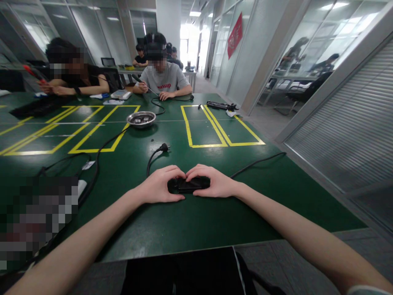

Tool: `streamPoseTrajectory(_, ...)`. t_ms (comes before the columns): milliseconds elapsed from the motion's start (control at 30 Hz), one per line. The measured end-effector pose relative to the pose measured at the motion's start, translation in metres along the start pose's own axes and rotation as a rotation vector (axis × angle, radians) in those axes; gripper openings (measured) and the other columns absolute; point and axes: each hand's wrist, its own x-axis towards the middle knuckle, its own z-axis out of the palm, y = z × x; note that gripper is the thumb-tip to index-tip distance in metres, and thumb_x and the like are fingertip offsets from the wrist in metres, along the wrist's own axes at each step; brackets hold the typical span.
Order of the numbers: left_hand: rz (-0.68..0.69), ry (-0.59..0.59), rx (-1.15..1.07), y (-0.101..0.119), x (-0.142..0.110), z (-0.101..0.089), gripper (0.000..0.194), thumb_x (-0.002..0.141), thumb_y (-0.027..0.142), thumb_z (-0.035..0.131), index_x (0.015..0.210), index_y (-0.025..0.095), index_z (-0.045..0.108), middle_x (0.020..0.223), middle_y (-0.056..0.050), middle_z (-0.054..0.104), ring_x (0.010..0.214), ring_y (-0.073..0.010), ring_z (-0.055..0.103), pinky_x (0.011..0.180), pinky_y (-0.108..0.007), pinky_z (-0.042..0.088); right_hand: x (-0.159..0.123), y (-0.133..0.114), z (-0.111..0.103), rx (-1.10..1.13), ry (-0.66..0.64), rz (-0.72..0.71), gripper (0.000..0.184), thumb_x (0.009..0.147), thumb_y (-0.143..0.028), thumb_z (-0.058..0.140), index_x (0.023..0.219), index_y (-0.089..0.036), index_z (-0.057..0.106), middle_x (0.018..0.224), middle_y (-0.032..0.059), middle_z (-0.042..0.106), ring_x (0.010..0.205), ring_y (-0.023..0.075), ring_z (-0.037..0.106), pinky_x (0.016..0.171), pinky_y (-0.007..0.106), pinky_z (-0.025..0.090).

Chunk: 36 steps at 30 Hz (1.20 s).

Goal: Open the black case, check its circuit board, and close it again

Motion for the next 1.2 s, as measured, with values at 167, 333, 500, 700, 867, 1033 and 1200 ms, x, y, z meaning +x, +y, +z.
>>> streamPoseTrajectory(167,-0.017,0.011,0.042,-0.002,0.0,0.001,0.03,0.076,0.03,0.081,0.101,0.02,0.069,0.1,-0.005,0.072,0.089,-0.0211,0.07,0.078,-0.03,0.054,0.0,0.001,0.001,-0.061,-0.008,0.009,0.035,0.085,-0.028,0.082,0.117,-0.022,0.069,0.115,0.0087,0.073,0.107,0.0243,0.066,0.097,0.042,0.052)
streamPoseTrajectory(333,-0.065,0.033,0.049,-0.004,0.003,0.003,0.024,0.079,0.03,0.077,0.099,0.02,0.068,0.091,-0.002,0.074,0.081,-0.0198,0.069,0.073,-0.029,0.051,0.001,0.003,0.0,-0.216,-0.047,0.013,0.051,0.083,-0.028,0.082,0.131,-0.02,0.065,0.117,0.0112,0.073,0.105,0.0254,0.066,0.093,0.04,0.053)
streamPoseTrajectory(500,-0.048,0.022,0.187,-0.004,0.006,0.008,0.036,0.081,0.035,0.078,0.111,0.02,0.065,0.097,-0.005,0.073,0.085,-0.0226,0.07,0.074,-0.031,0.051,0.001,0.006,-0.001,-0.454,-0.086,-0.057,0.039,0.096,-0.03,0.066,0.133,-0.016,0.063,0.114,0.0146,0.073,0.101,0.0269,0.066,0.09,0.041,0.052)
streamPoseTrajectory(700,0.015,-0.019,0.366,-0.004,0.007,0.008,0.027,0.1,0.042,0.061,0.109,0.017,0.067,0.091,-0.007,0.073,0.081,-0.0232,0.069,0.073,-0.032,0.049,0.001,0.002,-0.002,-0.601,-0.088,-0.038,0.038,0.106,-0.037,0.052,0.131,-0.011,0.063,0.1,0.0143,0.073,0.089,0.0248,0.066,0.083,0.038,0.052)
streamPoseTrajectory(867,0.048,-0.044,0.386,-0.002,0.009,0.006,0.032,0.103,0.047,0.056,0.103,0.017,0.067,0.089,-0.007,0.074,0.081,-0.0238,0.069,0.074,-0.032,0.049,0.0,0.001,-0.003,-0.64,-0.063,-0.087,0.04,0.106,-0.042,0.053,0.13,-0.012,0.064,0.095,0.0127,0.074,0.086,0.0242,0.068,0.082,0.038,0.053)
streamPoseTrajectory(1033,0.012,-0.014,0.294,0.0,0.007,0.004,0.037,0.101,0.051,0.055,0.109,0.018,0.067,0.095,-0.008,0.075,0.084,-0.0238,0.069,0.074,-0.032,0.048,-0.001,0.006,-0.003,-0.659,0.052,-0.213,0.036,0.105,-0.038,0.053,0.13,-0.015,0.067,0.116,0.0156,0.076,0.11,0.0268,0.069,0.091,0.042,0.056)
streamPoseTrajectory(1200,-0.231,-0.047,0.068,0.006,0.008,0.002,0.046,0.103,0.055,0.043,0.086,0.018,0.065,0.074,-0.002,0.067,0.067,-0.0185,0.061,0.067,-0.029,0.043,-0.002,0.005,-0.003,-0.811,0.143,-0.403,0.036,0.106,-0.016,0.045,0.137,-0.02,0.063,0.134,0.0095,0.073,0.122,0.0242,0.065,0.096,0.042,0.055)
